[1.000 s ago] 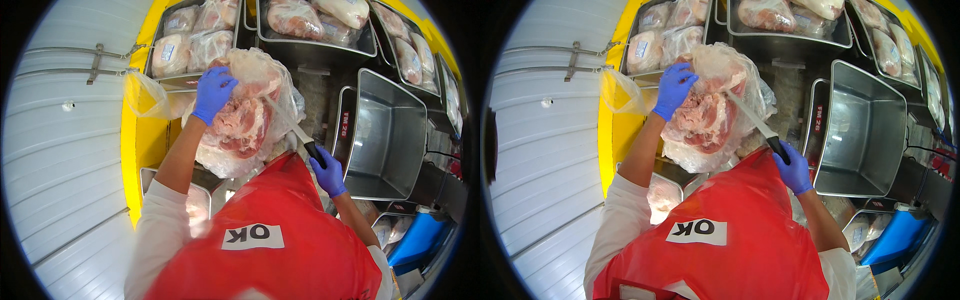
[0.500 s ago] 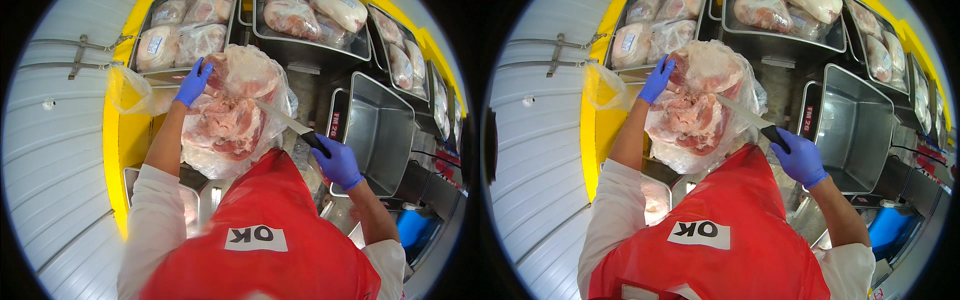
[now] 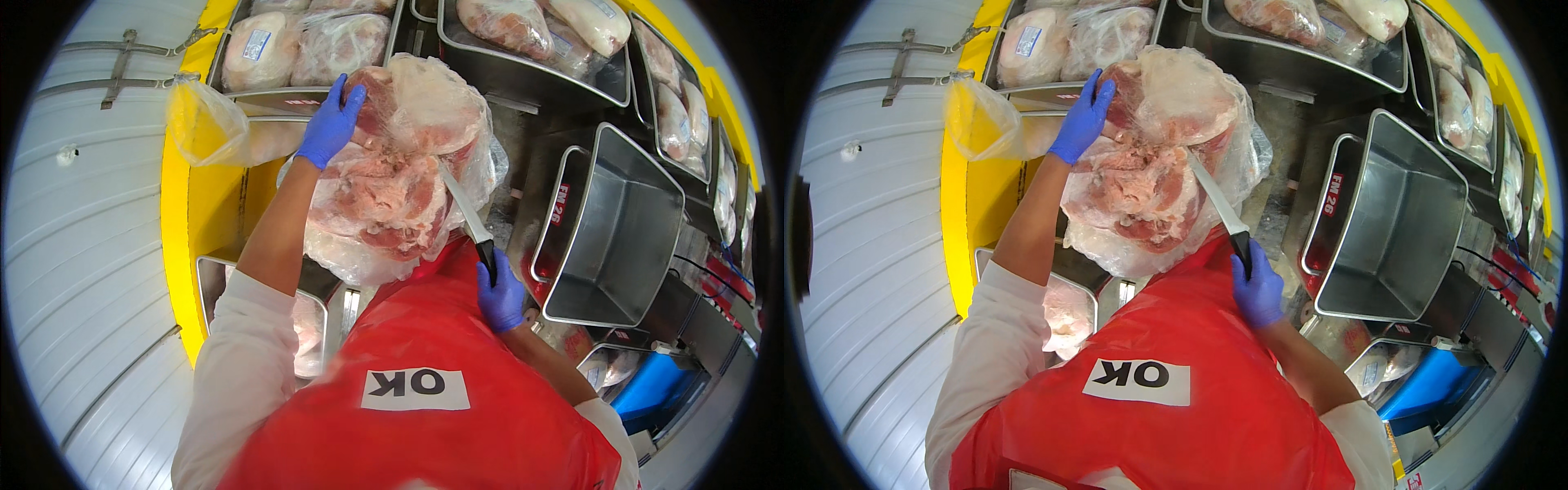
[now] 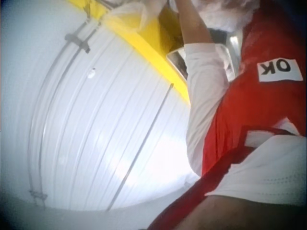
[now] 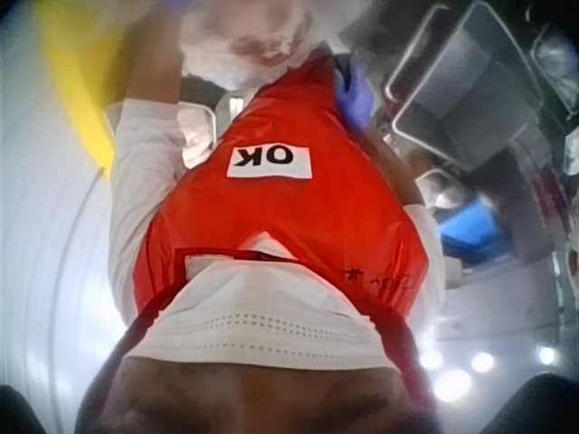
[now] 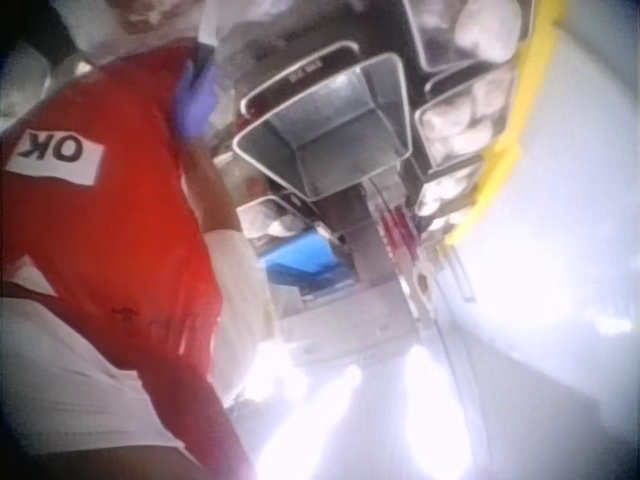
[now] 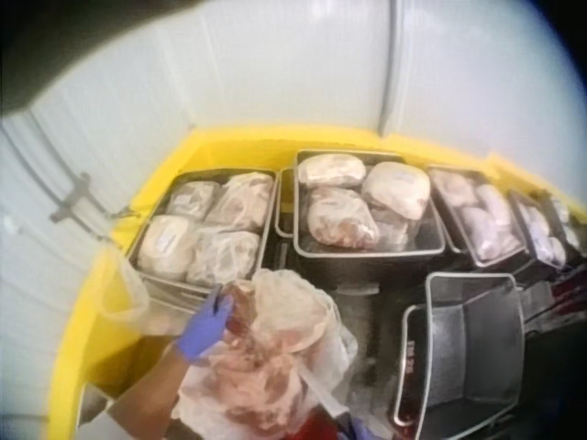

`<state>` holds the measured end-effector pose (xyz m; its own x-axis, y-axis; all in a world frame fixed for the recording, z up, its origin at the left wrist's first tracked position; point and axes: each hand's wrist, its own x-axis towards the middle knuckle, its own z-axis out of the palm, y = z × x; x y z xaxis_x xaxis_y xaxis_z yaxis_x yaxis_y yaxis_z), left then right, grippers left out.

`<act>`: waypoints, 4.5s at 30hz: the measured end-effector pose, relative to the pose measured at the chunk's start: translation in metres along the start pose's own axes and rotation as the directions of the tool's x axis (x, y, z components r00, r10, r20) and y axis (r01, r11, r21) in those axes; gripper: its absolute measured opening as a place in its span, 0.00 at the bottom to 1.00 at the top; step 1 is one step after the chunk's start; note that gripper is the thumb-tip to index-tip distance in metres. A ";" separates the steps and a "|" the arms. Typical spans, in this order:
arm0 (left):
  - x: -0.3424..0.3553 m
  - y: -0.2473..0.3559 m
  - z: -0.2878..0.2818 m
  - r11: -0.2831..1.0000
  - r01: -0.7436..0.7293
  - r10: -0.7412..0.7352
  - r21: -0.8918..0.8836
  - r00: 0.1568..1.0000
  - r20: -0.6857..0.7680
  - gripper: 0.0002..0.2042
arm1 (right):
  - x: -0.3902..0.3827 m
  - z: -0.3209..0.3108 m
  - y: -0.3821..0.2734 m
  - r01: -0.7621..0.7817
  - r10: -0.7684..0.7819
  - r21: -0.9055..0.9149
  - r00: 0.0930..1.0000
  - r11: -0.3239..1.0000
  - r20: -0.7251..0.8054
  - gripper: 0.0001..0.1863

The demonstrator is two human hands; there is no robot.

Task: The person removes a large piece of raw meat from a plastic bag and uses a knife to trim fat and connective tissue from the surface. The trimmed pieces are placed into a nearby metal tray. The person continues trimming the meat throughout the clip.

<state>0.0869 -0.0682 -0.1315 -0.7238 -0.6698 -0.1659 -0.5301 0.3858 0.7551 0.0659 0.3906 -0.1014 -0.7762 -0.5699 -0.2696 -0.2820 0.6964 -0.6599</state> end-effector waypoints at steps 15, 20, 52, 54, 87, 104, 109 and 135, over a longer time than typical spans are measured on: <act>-0.018 0.007 -0.011 0.995 0.015 -0.014 0.103 1.000 -0.015 0.44 | 0.012 0.025 0.027 0.147 -0.154 -0.057 0.980 0.987 -0.126 0.27; -0.158 0.034 0.004 0.855 -0.214 0.322 0.473 0.933 -0.161 0.37 | 0.027 -0.049 -0.007 0.211 -0.208 -0.198 0.978 0.957 0.036 0.23; -0.187 0.052 0.016 0.781 -0.303 0.378 0.546 0.925 -0.027 0.38 | 0.156 0.009 0.053 -0.183 0.206 0.750 0.977 0.636 0.064 0.15; -0.190 0.061 0.018 0.792 -0.252 0.312 0.556 0.950 -0.015 0.42 | 0.196 0.035 0.030 -0.139 0.191 0.820 0.981 0.556 0.036 0.18; -0.173 -0.092 -0.004 0.497 0.268 -0.571 -0.825 0.817 -0.078 0.29 | 0.248 0.109 0.023 -0.524 0.143 0.851 0.846 0.041 0.514 0.23; -0.208 -0.027 0.030 -0.363 0.277 -0.424 -0.890 0.801 0.422 0.26 | 0.264 0.012 -0.017 -0.519 -0.050 0.823 0.838 0.232 0.543 0.26; -0.211 -0.046 0.086 -0.481 0.292 -0.261 -0.827 0.853 0.453 0.25 | 0.281 -0.036 -0.059 -0.345 0.166 0.649 0.932 0.679 0.322 0.07; -0.218 0.123 -0.053 0.847 0.186 -0.050 0.497 0.960 -0.274 0.49 | 0.232 0.055 -0.237 -0.586 0.015 0.724 0.781 0.364 0.624 0.05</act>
<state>0.2027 0.0919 0.0314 -0.5473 -0.8366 -0.0235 -0.8037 0.5175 0.2937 -0.0167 0.0698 -0.0462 -0.2589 -0.7067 -0.6584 0.7605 0.2711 -0.5900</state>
